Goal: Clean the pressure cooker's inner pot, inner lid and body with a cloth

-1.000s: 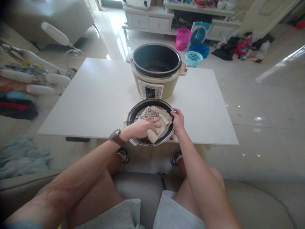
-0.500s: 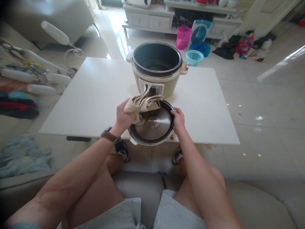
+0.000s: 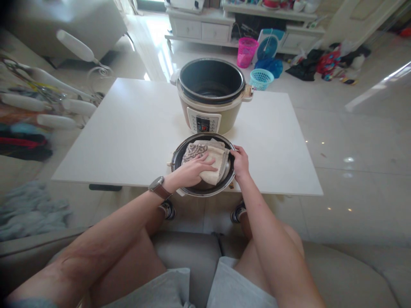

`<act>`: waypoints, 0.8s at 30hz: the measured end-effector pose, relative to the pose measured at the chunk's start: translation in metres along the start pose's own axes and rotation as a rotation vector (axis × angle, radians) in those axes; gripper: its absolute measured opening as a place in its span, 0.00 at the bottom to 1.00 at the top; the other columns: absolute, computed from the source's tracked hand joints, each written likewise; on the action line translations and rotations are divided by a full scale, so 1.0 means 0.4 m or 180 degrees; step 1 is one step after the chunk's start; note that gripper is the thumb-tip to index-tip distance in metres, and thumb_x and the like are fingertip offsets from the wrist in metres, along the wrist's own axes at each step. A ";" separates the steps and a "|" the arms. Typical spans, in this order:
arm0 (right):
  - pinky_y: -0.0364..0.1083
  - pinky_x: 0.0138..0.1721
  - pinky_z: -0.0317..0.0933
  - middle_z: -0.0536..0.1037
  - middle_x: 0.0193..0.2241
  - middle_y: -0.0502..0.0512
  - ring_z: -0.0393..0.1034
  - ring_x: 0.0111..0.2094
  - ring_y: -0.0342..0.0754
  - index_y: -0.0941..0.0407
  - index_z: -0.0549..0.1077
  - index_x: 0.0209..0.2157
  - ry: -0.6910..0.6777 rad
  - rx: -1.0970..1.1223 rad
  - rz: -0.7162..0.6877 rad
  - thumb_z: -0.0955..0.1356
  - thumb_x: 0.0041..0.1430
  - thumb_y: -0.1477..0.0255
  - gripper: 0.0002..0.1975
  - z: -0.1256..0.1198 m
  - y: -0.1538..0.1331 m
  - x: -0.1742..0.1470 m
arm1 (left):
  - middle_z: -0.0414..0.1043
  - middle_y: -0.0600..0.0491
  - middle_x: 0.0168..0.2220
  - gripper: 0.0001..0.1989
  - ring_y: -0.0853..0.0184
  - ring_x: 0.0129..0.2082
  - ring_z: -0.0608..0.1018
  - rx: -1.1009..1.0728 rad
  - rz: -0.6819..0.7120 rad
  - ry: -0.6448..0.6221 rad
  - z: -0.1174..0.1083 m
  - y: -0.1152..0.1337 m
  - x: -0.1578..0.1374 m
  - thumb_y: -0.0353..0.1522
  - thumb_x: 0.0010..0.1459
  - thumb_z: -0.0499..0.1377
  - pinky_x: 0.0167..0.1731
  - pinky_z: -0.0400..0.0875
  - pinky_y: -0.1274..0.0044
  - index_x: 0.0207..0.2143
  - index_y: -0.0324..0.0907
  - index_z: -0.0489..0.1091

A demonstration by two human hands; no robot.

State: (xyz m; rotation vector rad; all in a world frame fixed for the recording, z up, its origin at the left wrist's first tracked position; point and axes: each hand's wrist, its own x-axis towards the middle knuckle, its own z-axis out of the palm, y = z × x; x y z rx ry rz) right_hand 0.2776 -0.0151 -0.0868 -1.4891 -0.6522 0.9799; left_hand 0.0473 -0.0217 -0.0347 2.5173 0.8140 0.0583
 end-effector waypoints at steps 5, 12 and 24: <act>0.50 0.44 0.64 0.82 0.31 0.46 0.72 0.37 0.51 0.51 0.80 0.35 -0.0011 -0.0155 -0.0085 0.73 0.41 0.59 0.17 -0.003 0.003 0.001 | 0.70 0.55 0.69 0.38 0.56 0.73 0.65 -0.0362 0.0095 -0.0357 -0.033 0.012 -0.016 0.18 0.51 0.52 0.73 0.57 0.61 0.60 0.52 0.78; 0.51 0.46 0.65 0.82 0.33 0.48 0.73 0.40 0.52 0.52 0.78 0.36 -0.0064 -0.0239 -0.0085 0.73 0.42 0.58 0.19 -0.006 0.002 0.003 | 0.83 0.50 0.54 0.33 0.59 0.55 0.83 -0.0886 -0.0351 0.0398 -0.059 -0.034 -0.050 0.20 0.53 0.53 0.61 0.74 0.71 0.57 0.47 0.81; 0.50 0.43 0.65 0.81 0.30 0.48 0.72 0.37 0.51 0.52 0.79 0.36 -0.0016 -0.0284 -0.0080 0.72 0.42 0.59 0.18 0.004 -0.012 -0.008 | 0.82 0.48 0.56 0.30 0.55 0.58 0.81 -0.0926 -0.0969 0.1379 0.009 -0.016 0.028 0.22 0.59 0.54 0.60 0.73 0.65 0.63 0.46 0.73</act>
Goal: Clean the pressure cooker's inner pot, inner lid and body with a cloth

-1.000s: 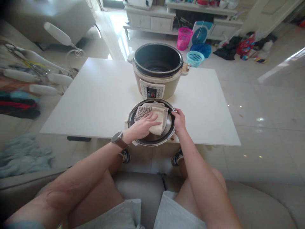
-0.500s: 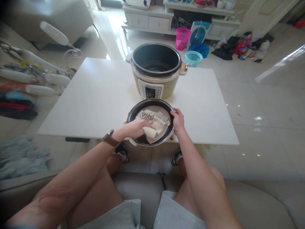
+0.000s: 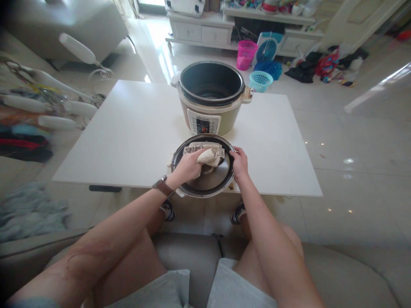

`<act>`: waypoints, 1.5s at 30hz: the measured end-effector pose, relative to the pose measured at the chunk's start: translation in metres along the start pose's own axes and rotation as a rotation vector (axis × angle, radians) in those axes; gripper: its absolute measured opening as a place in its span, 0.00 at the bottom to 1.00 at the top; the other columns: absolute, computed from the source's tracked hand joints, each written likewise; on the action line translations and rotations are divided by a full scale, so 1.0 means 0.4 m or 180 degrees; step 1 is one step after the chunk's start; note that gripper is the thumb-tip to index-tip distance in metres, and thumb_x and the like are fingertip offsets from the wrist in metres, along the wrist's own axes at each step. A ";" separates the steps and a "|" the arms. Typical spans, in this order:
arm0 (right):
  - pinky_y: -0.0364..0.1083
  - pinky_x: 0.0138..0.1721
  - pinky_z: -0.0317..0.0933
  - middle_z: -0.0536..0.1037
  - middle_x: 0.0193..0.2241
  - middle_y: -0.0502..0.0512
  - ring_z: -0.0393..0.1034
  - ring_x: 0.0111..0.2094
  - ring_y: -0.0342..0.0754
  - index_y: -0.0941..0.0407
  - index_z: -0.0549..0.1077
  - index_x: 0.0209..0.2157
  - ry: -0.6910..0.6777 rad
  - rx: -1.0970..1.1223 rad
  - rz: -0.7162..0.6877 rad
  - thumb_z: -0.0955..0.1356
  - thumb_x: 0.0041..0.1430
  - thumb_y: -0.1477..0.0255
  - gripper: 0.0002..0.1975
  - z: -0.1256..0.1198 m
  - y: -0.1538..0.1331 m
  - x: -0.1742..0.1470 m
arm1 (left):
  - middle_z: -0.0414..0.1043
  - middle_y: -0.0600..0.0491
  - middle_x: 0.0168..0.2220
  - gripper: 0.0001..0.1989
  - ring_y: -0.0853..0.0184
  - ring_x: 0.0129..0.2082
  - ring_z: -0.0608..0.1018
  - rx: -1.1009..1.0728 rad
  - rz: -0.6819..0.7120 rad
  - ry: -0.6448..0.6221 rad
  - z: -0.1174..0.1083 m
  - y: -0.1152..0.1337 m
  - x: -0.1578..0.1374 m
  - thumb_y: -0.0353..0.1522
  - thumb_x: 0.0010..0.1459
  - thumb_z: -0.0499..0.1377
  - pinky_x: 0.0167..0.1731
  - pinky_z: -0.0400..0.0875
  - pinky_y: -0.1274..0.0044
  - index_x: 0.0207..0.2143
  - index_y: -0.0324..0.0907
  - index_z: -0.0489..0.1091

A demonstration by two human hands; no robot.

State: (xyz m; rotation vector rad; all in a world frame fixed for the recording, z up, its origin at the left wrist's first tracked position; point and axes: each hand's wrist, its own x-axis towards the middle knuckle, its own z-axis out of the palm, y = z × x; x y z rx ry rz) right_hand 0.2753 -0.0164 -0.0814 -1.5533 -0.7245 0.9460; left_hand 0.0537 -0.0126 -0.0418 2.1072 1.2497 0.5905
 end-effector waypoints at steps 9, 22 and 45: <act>0.49 0.40 0.65 0.80 0.28 0.46 0.71 0.35 0.50 0.52 0.79 0.35 0.0006 0.0166 0.0069 0.73 0.41 0.60 0.17 0.004 0.001 -0.003 | 0.81 0.46 0.55 0.28 0.53 0.59 0.79 0.0518 0.0340 -0.0263 0.033 0.043 0.006 0.22 0.58 0.53 0.61 0.73 0.62 0.59 0.44 0.74; 0.49 0.42 0.63 0.79 0.29 0.46 0.70 0.36 0.51 0.51 0.78 0.36 0.0019 -0.0054 0.0027 0.72 0.41 0.56 0.20 -0.013 0.013 -0.002 | 0.74 0.51 0.65 0.31 0.53 0.74 0.63 0.0759 0.1246 -0.1466 -0.023 0.047 -0.012 0.19 0.52 0.52 0.72 0.59 0.56 0.54 0.48 0.79; 0.51 0.45 0.64 0.80 0.33 0.49 0.72 0.40 0.53 0.51 0.77 0.37 -0.0109 -0.0044 0.0076 0.73 0.42 0.57 0.20 -0.005 -0.001 -0.001 | 0.78 0.47 0.61 0.25 0.58 0.64 0.76 -0.0936 0.0930 0.0665 -0.132 -0.062 -0.004 0.24 0.58 0.54 0.67 0.68 0.63 0.56 0.42 0.76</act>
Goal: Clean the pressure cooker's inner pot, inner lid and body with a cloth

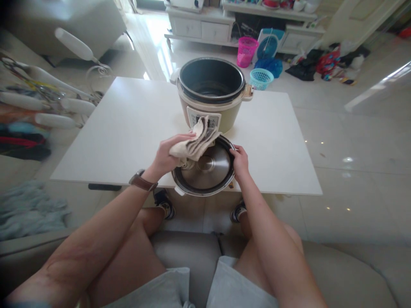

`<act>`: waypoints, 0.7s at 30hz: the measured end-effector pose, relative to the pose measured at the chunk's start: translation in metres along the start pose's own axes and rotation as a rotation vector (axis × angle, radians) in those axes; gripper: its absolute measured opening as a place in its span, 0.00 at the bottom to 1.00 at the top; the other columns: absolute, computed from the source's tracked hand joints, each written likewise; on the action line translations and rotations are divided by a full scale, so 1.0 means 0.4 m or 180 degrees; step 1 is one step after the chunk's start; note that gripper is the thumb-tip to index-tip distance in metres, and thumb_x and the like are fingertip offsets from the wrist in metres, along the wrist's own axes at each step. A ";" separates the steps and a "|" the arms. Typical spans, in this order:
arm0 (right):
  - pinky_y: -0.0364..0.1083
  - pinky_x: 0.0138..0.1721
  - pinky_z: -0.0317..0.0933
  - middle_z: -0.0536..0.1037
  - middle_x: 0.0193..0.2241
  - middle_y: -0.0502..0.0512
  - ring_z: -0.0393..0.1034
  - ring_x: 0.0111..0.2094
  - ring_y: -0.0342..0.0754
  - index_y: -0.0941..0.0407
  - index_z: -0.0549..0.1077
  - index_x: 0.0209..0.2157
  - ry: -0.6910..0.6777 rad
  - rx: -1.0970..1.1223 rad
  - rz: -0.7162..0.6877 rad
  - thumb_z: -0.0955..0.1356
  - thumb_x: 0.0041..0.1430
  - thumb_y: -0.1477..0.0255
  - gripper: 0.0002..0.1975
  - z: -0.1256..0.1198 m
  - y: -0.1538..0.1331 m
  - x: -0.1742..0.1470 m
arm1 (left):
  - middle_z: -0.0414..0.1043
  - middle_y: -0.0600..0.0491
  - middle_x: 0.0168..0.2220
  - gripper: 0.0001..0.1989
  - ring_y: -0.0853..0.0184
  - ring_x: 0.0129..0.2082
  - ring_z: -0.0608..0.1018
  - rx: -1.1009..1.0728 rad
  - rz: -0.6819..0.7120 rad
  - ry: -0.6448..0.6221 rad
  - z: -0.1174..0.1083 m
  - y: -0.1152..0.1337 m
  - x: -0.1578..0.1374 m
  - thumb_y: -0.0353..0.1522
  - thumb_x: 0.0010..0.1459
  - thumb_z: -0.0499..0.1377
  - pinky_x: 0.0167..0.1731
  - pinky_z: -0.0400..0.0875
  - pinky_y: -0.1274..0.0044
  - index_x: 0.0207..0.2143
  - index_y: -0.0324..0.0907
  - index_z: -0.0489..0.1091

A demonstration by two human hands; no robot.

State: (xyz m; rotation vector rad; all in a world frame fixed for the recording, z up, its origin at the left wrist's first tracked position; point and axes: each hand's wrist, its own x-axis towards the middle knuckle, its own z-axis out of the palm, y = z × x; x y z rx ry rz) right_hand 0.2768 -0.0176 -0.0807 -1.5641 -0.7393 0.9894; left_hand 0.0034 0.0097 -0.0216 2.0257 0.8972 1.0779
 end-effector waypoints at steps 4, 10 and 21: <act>0.51 0.45 0.64 0.80 0.32 0.48 0.72 0.39 0.52 0.51 0.78 0.36 0.0043 -0.0009 -0.0058 0.73 0.41 0.57 0.20 -0.003 0.003 0.002 | 0.71 0.49 0.68 0.35 0.56 0.74 0.65 0.1035 -0.0069 -0.1538 0.026 -0.005 -0.017 0.18 0.51 0.53 0.75 0.51 0.54 0.60 0.45 0.74; 0.51 0.44 0.64 0.81 0.32 0.48 0.72 0.39 0.52 0.51 0.79 0.36 0.0091 -0.0008 -0.0096 0.73 0.41 0.57 0.19 0.000 0.005 0.001 | 0.63 0.46 0.73 0.37 0.51 0.76 0.59 0.1656 -0.0520 -0.2042 0.081 0.003 -0.037 0.19 0.53 0.52 0.73 0.51 0.47 0.65 0.46 0.70; 0.51 0.44 0.64 0.80 0.32 0.49 0.72 0.38 0.52 0.51 0.78 0.36 0.0044 0.0034 -0.0111 0.73 0.42 0.57 0.19 0.004 0.002 0.004 | 0.69 0.45 0.69 0.31 0.49 0.68 0.72 0.1721 -0.0881 -0.1570 0.150 0.099 -0.076 0.21 0.58 0.53 0.61 0.75 0.61 0.63 0.46 0.71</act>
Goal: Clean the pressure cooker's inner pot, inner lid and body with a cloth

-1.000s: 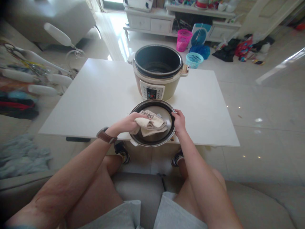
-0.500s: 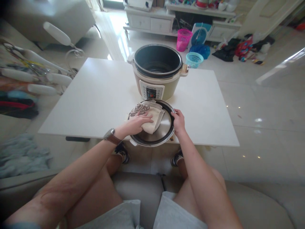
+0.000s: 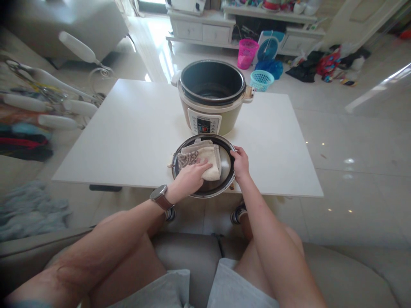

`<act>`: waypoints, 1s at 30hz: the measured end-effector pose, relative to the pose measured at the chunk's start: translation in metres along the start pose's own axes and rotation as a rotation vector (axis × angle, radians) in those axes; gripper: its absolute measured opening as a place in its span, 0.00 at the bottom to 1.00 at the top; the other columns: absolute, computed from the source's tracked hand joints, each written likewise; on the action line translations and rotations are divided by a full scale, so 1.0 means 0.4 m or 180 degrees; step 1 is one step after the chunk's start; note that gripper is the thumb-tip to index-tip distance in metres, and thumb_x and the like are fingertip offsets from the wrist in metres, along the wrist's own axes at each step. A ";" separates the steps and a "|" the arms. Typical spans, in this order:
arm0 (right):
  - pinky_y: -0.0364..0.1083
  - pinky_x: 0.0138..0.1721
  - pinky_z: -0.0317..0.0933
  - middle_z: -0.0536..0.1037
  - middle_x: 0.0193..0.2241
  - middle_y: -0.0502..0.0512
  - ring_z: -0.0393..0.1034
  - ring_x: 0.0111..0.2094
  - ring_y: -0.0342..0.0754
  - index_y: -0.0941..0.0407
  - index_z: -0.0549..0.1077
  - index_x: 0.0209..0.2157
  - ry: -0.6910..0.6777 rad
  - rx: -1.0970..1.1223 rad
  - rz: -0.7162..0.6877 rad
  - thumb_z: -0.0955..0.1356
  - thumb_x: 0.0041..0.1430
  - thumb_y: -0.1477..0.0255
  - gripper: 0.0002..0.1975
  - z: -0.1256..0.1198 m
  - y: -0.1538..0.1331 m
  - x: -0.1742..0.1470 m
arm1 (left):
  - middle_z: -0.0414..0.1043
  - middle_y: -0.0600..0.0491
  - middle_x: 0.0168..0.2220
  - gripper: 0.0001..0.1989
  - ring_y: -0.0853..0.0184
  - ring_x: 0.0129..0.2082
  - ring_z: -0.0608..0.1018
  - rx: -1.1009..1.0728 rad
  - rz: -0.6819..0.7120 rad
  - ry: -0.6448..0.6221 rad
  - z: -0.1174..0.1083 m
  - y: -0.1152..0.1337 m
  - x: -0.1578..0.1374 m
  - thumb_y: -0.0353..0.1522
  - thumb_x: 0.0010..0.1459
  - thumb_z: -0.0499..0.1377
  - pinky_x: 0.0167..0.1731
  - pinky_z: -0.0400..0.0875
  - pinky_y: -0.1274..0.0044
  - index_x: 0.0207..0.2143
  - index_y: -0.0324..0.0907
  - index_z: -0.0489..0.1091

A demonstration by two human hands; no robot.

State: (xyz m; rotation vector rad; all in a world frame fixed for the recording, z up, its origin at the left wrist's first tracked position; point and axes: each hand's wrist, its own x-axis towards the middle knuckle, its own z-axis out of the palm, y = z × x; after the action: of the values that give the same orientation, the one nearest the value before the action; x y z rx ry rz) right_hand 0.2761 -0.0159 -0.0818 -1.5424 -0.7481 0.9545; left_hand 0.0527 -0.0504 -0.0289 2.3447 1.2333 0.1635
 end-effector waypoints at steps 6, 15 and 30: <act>0.51 0.45 0.64 0.79 0.31 0.47 0.71 0.37 0.51 0.52 0.78 0.35 -0.0006 0.0077 0.0009 0.73 0.40 0.59 0.18 0.000 -0.002 0.001 | 0.70 0.46 0.69 0.34 0.54 0.67 0.74 -0.0367 0.0231 0.0098 0.016 0.021 -0.003 0.21 0.57 0.54 0.66 0.70 0.64 0.65 0.44 0.70; 0.50 0.43 0.64 0.80 0.29 0.48 0.72 0.36 0.51 0.51 0.78 0.35 0.0011 -0.0128 -0.0057 0.74 0.42 0.56 0.19 -0.002 -0.001 0.008 | 0.77 0.49 0.63 0.35 0.58 0.64 0.77 -0.1406 0.0491 0.0261 0.024 0.025 0.024 0.20 0.55 0.53 0.66 0.69 0.68 0.64 0.43 0.74; 0.50 0.45 0.65 0.81 0.32 0.48 0.72 0.39 0.52 0.52 0.79 0.35 0.0053 0.0084 0.0086 0.73 0.40 0.60 0.18 0.004 -0.004 -0.005 | 0.81 0.52 0.57 0.35 0.59 0.55 0.81 -0.0957 -0.0154 0.2018 -0.090 -0.064 0.042 0.20 0.53 0.52 0.57 0.75 0.68 0.62 0.45 0.73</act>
State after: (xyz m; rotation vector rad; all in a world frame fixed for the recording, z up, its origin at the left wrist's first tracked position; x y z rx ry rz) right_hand 0.2741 -0.0165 -0.0799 -1.5391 -0.7021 0.9668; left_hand 0.0321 -0.0118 -0.0111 2.0529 1.4142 1.0623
